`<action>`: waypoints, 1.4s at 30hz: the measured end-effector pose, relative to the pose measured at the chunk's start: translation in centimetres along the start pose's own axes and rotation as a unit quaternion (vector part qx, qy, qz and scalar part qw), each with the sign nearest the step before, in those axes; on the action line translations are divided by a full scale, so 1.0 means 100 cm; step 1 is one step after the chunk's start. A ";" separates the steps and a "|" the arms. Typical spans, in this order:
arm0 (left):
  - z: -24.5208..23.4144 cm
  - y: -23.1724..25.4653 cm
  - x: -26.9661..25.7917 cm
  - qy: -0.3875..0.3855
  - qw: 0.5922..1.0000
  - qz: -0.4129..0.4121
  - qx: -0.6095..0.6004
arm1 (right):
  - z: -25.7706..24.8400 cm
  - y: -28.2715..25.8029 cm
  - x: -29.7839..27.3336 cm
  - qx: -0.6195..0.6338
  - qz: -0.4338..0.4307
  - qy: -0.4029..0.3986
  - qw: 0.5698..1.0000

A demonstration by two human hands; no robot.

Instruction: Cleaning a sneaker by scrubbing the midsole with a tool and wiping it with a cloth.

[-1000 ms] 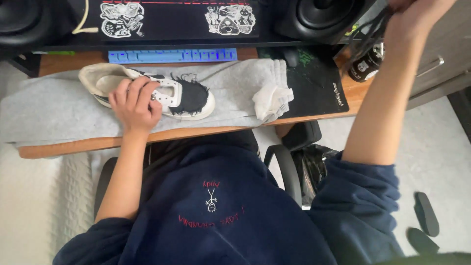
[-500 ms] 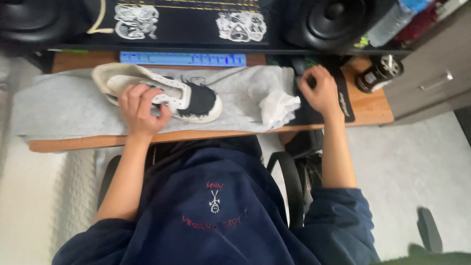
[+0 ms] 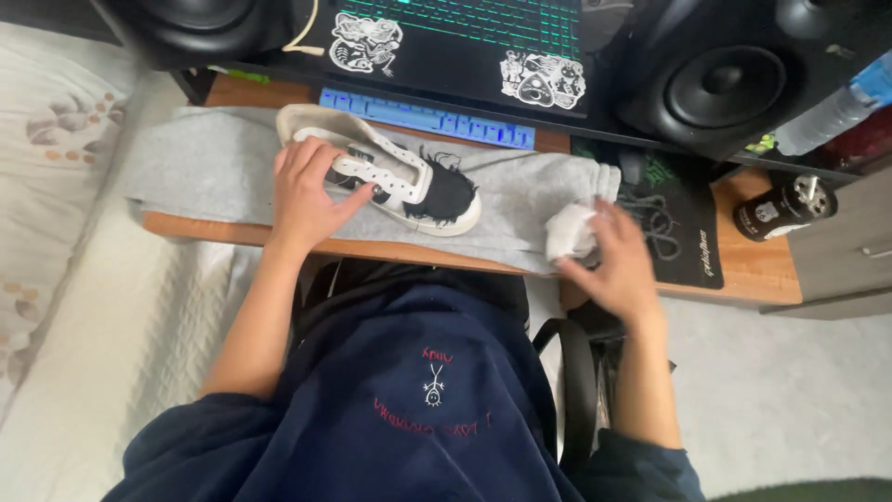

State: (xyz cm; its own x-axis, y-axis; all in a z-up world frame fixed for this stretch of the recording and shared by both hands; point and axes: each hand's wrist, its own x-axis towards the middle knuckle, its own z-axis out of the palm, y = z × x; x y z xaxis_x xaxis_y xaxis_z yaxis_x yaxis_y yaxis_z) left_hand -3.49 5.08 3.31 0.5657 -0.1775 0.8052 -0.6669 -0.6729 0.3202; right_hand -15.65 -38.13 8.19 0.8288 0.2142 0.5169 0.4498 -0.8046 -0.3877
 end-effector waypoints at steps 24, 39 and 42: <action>0.017 0.092 0.026 -0.130 0.991 -0.029 0.015 | 0.146 -0.116 0.068 0.067 -0.114 0.243 0.961; -0.029 0.074 0.067 -0.375 0.891 -0.128 -0.221 | 0.185 -0.097 0.046 0.038 -0.094 0.248 0.963; -0.033 0.074 0.068 -0.385 0.884 -0.134 -0.230 | 0.164 -0.093 0.048 0.027 -0.037 0.277 0.960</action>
State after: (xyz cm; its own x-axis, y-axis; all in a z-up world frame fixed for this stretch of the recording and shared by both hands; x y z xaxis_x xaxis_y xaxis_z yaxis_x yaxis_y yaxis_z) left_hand -6.20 1.23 12.77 0.7776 -0.6109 0.1489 -0.4853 -0.4325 0.7599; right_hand -10.35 -20.50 1.76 0.4963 -0.0688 0.8654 0.5297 -0.7658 -0.3647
